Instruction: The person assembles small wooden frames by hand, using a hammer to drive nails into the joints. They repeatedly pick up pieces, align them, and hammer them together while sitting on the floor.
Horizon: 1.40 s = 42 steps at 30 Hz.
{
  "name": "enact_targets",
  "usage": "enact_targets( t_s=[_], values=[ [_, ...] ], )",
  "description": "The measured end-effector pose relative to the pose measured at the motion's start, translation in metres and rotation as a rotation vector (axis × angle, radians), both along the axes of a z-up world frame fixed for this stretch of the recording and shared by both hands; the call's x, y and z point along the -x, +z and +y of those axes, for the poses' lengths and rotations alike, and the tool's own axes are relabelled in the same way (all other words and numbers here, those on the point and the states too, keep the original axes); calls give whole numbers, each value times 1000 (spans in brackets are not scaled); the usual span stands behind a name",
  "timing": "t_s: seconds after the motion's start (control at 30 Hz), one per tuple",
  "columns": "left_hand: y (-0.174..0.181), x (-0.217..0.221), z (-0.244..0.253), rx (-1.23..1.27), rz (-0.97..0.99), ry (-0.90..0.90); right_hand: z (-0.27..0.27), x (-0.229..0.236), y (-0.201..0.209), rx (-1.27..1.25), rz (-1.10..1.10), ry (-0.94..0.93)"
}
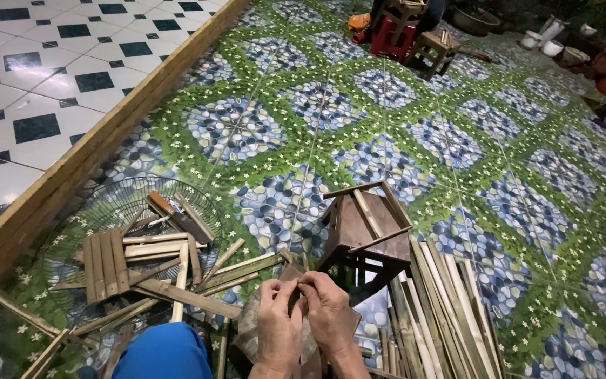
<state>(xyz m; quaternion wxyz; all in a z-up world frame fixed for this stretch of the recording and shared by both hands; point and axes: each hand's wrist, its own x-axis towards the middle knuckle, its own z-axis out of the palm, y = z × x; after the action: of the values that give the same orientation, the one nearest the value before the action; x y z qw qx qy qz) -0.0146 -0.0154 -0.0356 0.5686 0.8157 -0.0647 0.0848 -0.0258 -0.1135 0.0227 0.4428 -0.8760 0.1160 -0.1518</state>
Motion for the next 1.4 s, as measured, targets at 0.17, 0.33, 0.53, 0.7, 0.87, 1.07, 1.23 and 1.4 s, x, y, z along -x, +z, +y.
enact_targets(
  t_s=[0.17, 0.33, 0.53, 0.7, 0.87, 1.07, 1.23, 1.4],
  values=[
    [19, -3, 6, 53, 96, -8, -1, -1, -1, -19, -80, 52],
    [40, -8, 13, 16, 217, -6, 2, 1, 7, -6, -20, 20],
    [22, -17, 16, -36, 116, 12, 1, -2, 6, 8, -126, 111],
    [30, -19, 18, 43, 97, 14, 0, -3, 15, -50, -58, 121],
    [34, -23, 18, 76, 136, 70, -21, 22, -12, -417, 178, -145],
    [31, -24, 16, 81, 121, 81, -85, 90, -274, 188, 1101, -379],
    [31, -27, 18, 141, 203, 100, -80, 103, -322, 452, 934, -437],
    [21, -31, 14, 128, 199, 111, -112, 78, -338, 104, 1095, -298]
  ],
)
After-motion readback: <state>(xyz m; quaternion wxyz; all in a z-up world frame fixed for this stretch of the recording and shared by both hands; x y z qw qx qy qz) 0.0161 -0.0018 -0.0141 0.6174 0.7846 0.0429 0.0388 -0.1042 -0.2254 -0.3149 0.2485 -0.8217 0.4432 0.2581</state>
